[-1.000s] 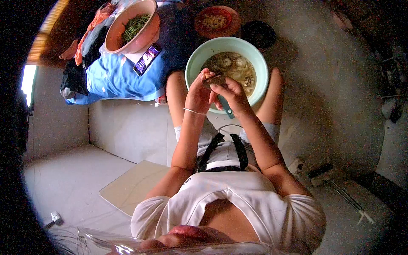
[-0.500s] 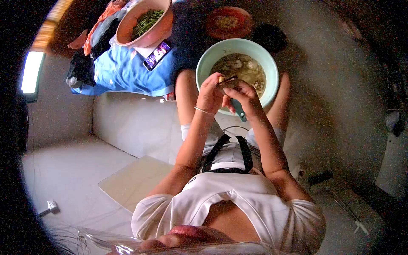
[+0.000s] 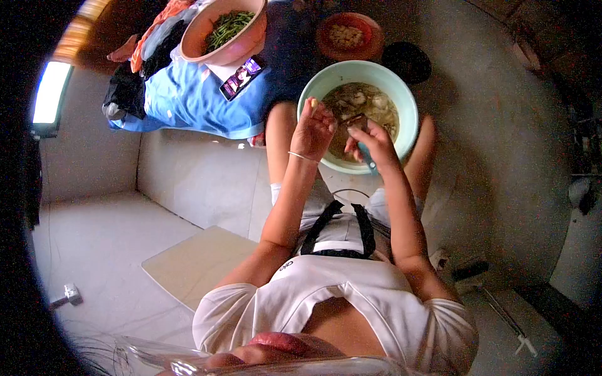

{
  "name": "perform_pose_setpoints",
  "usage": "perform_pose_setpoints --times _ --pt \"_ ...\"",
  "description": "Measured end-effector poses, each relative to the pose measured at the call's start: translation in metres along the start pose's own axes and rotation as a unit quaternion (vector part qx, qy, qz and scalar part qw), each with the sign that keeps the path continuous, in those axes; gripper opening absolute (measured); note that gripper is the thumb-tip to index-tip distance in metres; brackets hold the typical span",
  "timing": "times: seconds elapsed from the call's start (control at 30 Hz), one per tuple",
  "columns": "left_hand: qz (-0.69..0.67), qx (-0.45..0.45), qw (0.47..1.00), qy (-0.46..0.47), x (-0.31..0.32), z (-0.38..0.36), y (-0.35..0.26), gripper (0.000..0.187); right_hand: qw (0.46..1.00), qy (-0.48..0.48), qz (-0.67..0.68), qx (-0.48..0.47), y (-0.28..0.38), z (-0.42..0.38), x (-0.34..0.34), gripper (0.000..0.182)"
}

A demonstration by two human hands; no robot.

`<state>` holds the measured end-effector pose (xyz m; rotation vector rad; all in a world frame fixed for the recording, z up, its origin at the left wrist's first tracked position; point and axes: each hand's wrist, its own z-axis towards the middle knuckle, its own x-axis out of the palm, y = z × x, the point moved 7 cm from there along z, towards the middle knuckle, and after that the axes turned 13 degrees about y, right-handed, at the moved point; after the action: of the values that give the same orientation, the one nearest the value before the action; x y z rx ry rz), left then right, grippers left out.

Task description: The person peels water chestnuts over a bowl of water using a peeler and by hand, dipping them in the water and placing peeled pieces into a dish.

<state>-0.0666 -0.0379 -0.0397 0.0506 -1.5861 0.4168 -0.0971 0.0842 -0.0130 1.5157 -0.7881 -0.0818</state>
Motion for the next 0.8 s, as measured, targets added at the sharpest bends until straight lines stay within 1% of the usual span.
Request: perform_pose_setpoints --times 0.07,0.13,0.17,0.2,0.23,0.27,0.3,0.4,0.43,0.5,0.53,0.6,0.63,0.67,0.7,0.73,0.8 --pt "0.039 -0.024 0.999 -0.001 -0.020 0.005 0.000 0.013 0.986 -0.037 -0.151 0.062 -0.044 0.028 -0.063 0.027" --pt "0.041 -0.023 0.999 -0.015 -0.022 0.004 0.000 0.012 0.964 -0.038 -0.235 0.120 -0.064 0.038 -0.086 0.019" --pt "0.046 -0.026 0.998 -0.020 -0.028 0.006 0.000 0.013 0.933 -0.017 -0.313 0.174 -0.076 0.042 -0.100 0.023" --pt "0.051 -0.030 0.998 -0.025 -0.034 0.007 0.000 0.013 0.933 -0.017 -0.313 0.174 -0.090 0.049 -0.110 0.023" --pt "0.051 -0.029 0.998 -0.024 -0.038 0.008 0.000 0.013 0.852 -0.013 -0.495 0.168 -0.098 0.057 -0.117 0.025" --pt "0.062 -0.040 0.997 -0.018 -0.040 0.008 0.001 0.013 0.737 -0.008 -0.658 0.156 -0.090 0.062 -0.107 0.028" --pt "0.073 -0.052 0.996 -0.013 -0.041 0.008 0.004 0.013 0.750 -0.009 -0.626 0.216 -0.093 0.060 -0.111 0.032" --pt "0.090 -0.051 0.995 0.002 -0.035 0.010 0.005 0.014 0.739 0.013 -0.640 0.209 -0.104 0.061 -0.102 0.032" --pt "0.114 -0.063 0.991 -0.042 -0.037 0.007 0.007 0.014 0.739 0.015 -0.641 0.207 -0.110 0.064 -0.102 0.032" --pt "0.114 -0.068 0.990 -0.041 -0.039 0.008 0.011 0.013 0.710 -0.034 -0.675 0.198 -0.115 0.065 -0.110 0.034" --pt "0.112 -0.073 0.990 -0.040 -0.041 0.007 0.011 0.013 0.711 -0.032 -0.674 0.198 -0.120 0.065 -0.113 0.034" --pt "0.116 -0.081 0.989 -0.045 -0.045 0.007 0.013 0.014 0.773 0.037 -0.606 0.184 -0.117 0.063 -0.100 0.037" --pt "0.110 -0.079 0.990 -0.028 -0.045 0.007 0.015 0.014 0.773 0.037 -0.605 0.186 -0.120 0.063 -0.103 0.037" --pt "0.104 -0.077 0.992 -0.009 -0.043 0.009 0.016 0.014 0.741 0.021 -0.643 0.191 -0.122 0.068 -0.110 0.037" --pt "0.104 -0.077 0.992 -0.009 -0.043 0.009 0.017 0.014 0.707 0.006 -0.680 0.194 -0.125 0.071 -0.116 0.036" --pt "0.104 -0.082 0.991 -0.020 -0.045 0.008 0.018 0.014 0.707 0.006 -0.680 0.194 -0.130 0.072 -0.120 0.036" --pt "0.105 -0.086 0.990 -0.031 -0.051 0.009 0.020 0.014 0.680 0.009 -0.685 0.260 -0.133 0.071 -0.124 0.036"
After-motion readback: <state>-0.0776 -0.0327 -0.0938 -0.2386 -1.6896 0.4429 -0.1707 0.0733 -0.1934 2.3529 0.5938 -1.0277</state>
